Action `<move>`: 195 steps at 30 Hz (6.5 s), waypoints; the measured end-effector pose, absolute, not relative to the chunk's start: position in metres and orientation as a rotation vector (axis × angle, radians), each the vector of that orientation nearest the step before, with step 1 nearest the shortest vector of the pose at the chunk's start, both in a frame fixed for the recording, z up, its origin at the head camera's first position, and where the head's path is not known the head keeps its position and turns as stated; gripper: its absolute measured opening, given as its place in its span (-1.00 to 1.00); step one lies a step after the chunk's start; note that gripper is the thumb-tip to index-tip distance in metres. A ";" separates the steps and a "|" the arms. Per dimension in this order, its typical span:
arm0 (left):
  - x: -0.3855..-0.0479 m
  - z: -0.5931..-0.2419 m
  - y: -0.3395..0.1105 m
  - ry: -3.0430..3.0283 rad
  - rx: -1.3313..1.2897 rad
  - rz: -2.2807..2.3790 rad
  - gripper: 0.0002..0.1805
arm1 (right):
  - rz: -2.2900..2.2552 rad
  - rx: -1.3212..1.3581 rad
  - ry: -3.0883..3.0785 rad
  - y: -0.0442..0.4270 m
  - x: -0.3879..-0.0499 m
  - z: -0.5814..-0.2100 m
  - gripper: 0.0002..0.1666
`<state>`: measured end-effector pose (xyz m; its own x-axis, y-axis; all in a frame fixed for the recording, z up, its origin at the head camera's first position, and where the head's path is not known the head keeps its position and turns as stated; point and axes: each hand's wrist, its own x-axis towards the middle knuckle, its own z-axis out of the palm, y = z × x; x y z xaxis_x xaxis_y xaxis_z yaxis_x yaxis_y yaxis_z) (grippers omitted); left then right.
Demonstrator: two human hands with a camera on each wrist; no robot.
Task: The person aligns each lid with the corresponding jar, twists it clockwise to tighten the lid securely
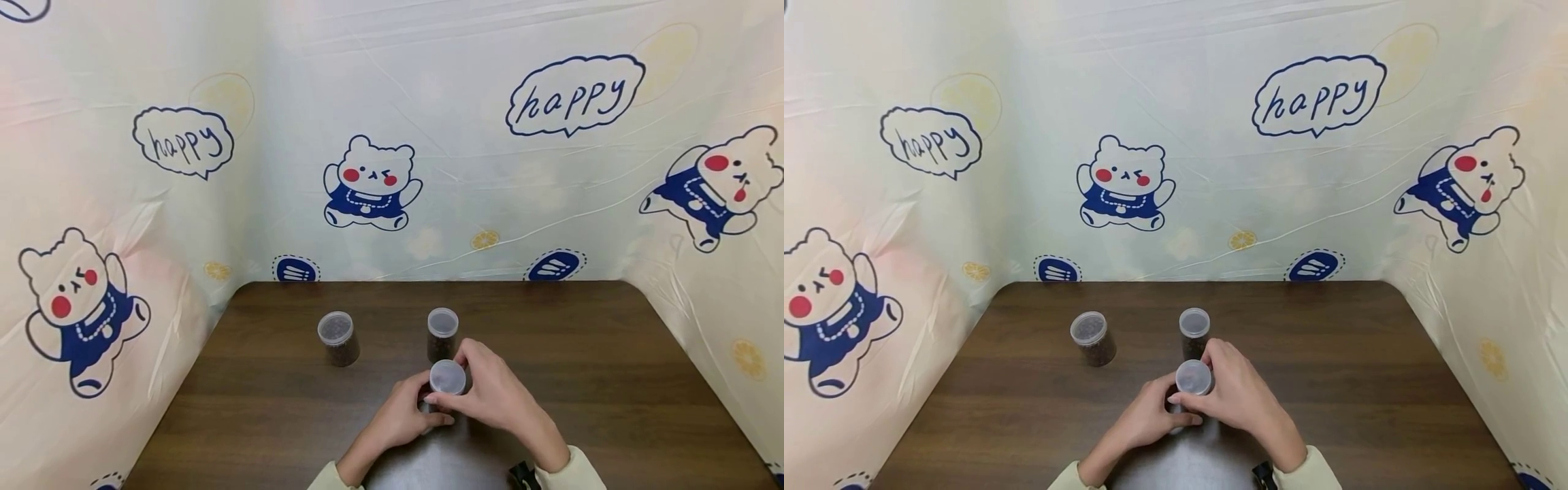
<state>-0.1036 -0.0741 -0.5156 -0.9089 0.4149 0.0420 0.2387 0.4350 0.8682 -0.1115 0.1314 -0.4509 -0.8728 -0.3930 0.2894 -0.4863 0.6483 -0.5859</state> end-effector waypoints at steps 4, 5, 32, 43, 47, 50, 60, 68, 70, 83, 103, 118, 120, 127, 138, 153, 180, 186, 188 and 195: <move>-0.104 -0.515 -0.073 2.454 0.565 1.511 -0.35 | 1.011 0.819 -2.663 0.135 -0.113 -0.450 -0.36; -0.104 -0.515 -0.073 2.436 0.561 1.526 -0.35 | 1.008 0.854 -2.637 0.136 -0.114 -0.450 -0.39; -0.104 -0.516 -0.073 2.424 0.566 1.520 -0.36 | 1.096 1.047 -2.650 0.153 -0.117 -0.449 -0.09; -0.104 -0.516 -0.073 2.390 0.552 1.543 -0.34 | 1.179 1.141 -2.521 0.149 -0.122 -0.457 -0.29; -0.104 -0.516 -0.074 2.397 0.564 1.533 -0.35 | 1.076 0.999 -2.554 0.140 -0.118 -0.457 -0.36; -0.105 -0.516 -0.074 2.421 0.574 1.504 -0.36 | 0.960 0.902 -2.584 0.134 -0.115 -0.457 -0.35; -0.104 -0.516 -0.074 2.413 0.565 1.515 -0.38 | 0.874 0.970 -2.642 0.140 -0.113 -0.450 -0.11; -0.105 -0.515 -0.074 2.396 0.562 1.520 -0.37 | 0.964 1.091 -2.597 0.148 -0.114 -0.448 -0.34; -0.105 -0.515 -0.074 2.398 0.566 1.522 -0.38 | 0.969 1.085 -2.581 0.147 -0.115 -0.449 -0.35; -0.103 -0.514 -0.074 2.469 0.568 1.461 -0.35 | 0.756 0.824 -2.553 0.130 -0.109 -0.455 -0.32; -0.103 -0.515 -0.073 2.453 0.566 1.488 -0.34 | 1.159 1.140 -2.613 0.150 -0.115 -0.446 -0.32; -0.105 -0.515 -0.074 2.510 0.582 1.450 -0.38 | 0.946 0.853 -2.693 0.138 -0.109 -0.450 -0.11; -0.105 -0.516 -0.074 2.503 0.585 1.458 -0.37 | 1.077 0.931 -2.684 0.144 -0.111 -0.448 -0.08; -0.104 -0.517 -0.074 2.470 0.575 1.486 -0.36 | 1.262 1.120 -2.628 0.156 -0.118 -0.449 -0.28; -0.103 -0.516 -0.075 2.519 0.583 1.444 -0.38 | 1.229 0.873 -2.684 0.138 -0.112 -0.453 -0.24; -0.104 -0.516 -0.074 2.485 0.570 1.464 -0.36 | 1.231 1.123 -2.623 0.151 -0.115 -0.450 -0.26; -0.103 -0.515 -0.073 2.490 0.575 1.453 -0.39 | 1.184 0.971 -2.691 0.141 -0.113 -0.455 -0.33; -0.103 -0.514 -0.073 2.481 0.564 1.448 -0.40 | 1.108 0.864 -2.777 0.137 -0.110 -0.458 -0.28; -0.104 -0.515 -0.073 2.489 0.565 1.444 -0.40 | 1.107 0.880 -2.775 0.140 -0.109 -0.456 -0.20; -0.104 -0.516 -0.073 2.476 0.561 1.457 -0.35 | 1.132 1.086 -2.661 0.154 -0.112 -0.450 -0.14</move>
<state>-0.1040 -0.0726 -0.5156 -0.9044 0.4266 0.0089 0.2149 0.4374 0.8732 -0.1116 0.1537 -0.4498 -0.7514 -0.5863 0.3029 -0.6249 0.4845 -0.6122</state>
